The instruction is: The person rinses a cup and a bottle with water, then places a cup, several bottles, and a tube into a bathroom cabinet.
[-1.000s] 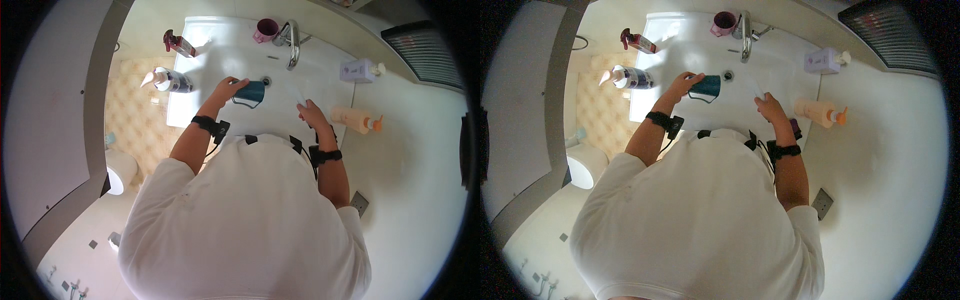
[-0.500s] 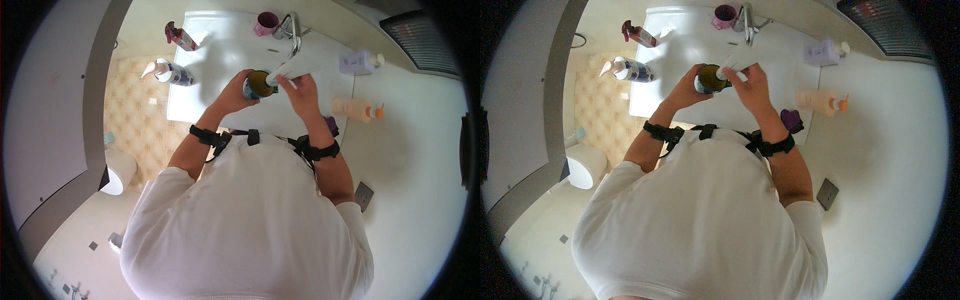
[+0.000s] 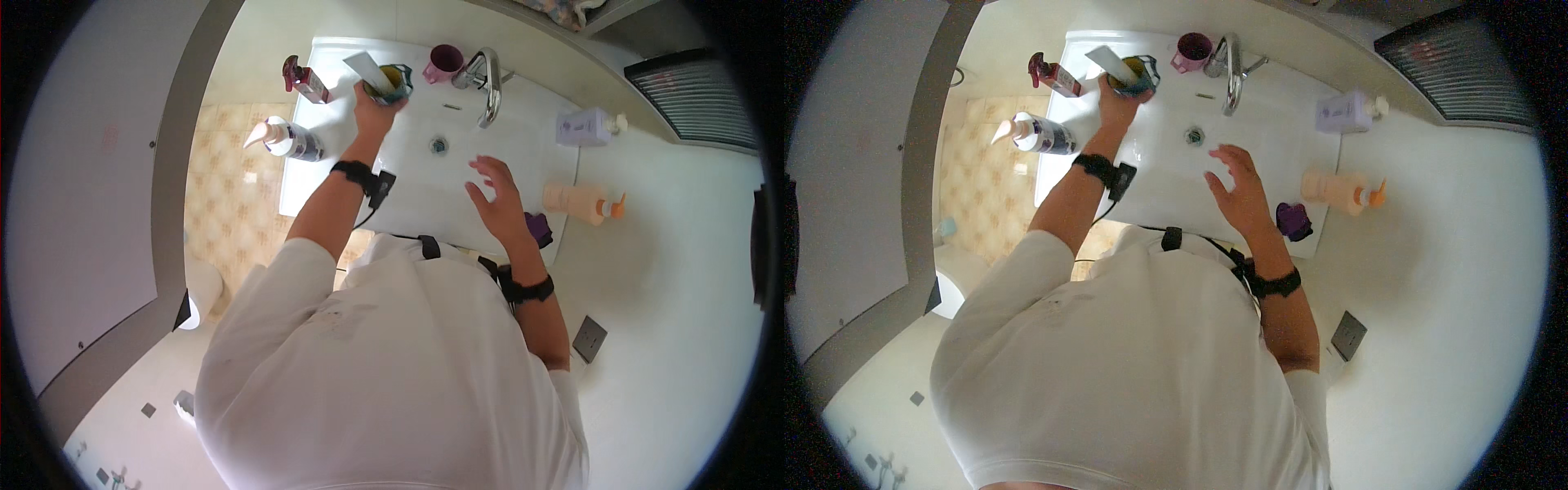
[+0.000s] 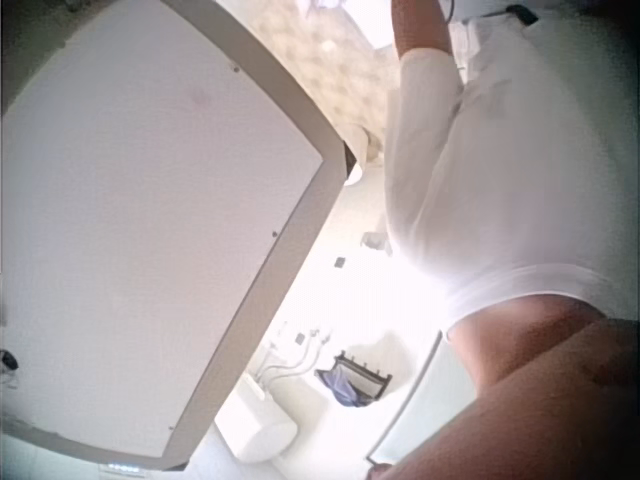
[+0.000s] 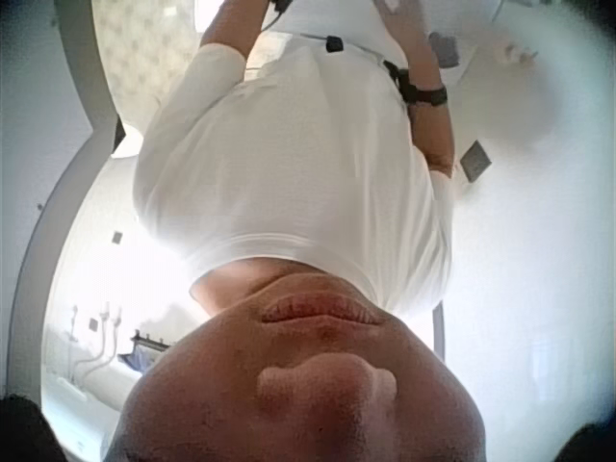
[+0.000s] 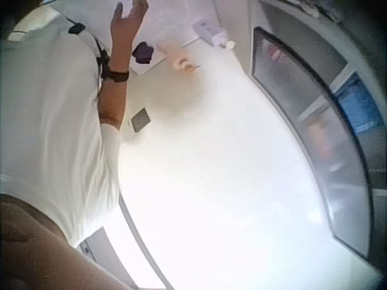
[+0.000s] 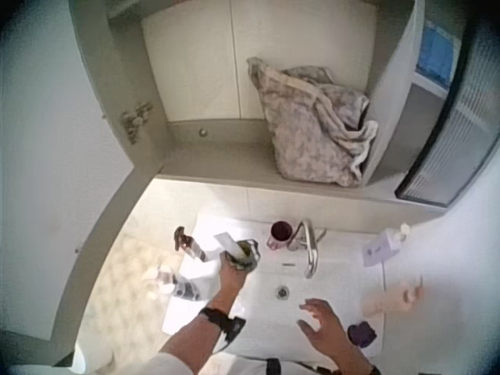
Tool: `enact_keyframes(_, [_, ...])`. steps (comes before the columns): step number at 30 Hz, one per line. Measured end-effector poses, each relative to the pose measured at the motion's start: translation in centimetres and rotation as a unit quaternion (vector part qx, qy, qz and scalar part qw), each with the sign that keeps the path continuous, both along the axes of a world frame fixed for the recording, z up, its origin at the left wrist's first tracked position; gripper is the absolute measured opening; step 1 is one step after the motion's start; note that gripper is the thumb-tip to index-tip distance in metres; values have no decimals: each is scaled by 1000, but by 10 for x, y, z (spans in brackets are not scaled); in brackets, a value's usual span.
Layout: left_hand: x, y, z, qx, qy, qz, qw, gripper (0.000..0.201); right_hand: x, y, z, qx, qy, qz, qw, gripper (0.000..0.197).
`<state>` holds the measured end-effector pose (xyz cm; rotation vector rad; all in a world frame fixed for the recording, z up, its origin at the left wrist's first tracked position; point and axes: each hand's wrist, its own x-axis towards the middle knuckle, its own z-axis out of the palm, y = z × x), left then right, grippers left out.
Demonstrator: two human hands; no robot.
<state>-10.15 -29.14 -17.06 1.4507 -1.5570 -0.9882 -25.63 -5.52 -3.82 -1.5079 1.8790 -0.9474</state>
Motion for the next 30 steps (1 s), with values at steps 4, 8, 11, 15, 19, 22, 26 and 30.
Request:
enact_keyframes(4, [-15, -54, -17, -62, -24, 47, 997, 84, -25, 41, -12, 28, -3, -63, 998, 32])
enact_keyframes(8, [-27, -83, -38, -57, -25, 56, 996, 81, -39, 82, -22, 51, -29, -156, 986, 30])
enact_keyframes(11, [-26, -96, -63, -77, -32, 41, 996, 80, -46, 99, -21, 72, -23, -175, 982, 30])
enact_keyframes(15, [-23, -105, -76, -39, -29, 13, 999, 85, -53, 114, -35, 47, -29, -192, 980, 28])
enact_keyframes(19, [-26, -87, -66, 103, -191, 50, 975, 98, -58, 112, -36, 52, -26, -179, 982, 24])
enact_keyframes(22, [-44, -44, -63, 97, -191, 22, 977, 78, -61, 106, -34, 57, -35, -175, 982, 24])
enact_keyframes(26, [-96, -9, -30, -177, -175, -99, 964, 82, -56, 90, -21, 84, -23, -170, 982, 22])
enact_keyframes(30, [-112, -46, -51, -71, -124, -137, 980, 55, -48, 83, -18, 59, -1, -148, 987, 19])
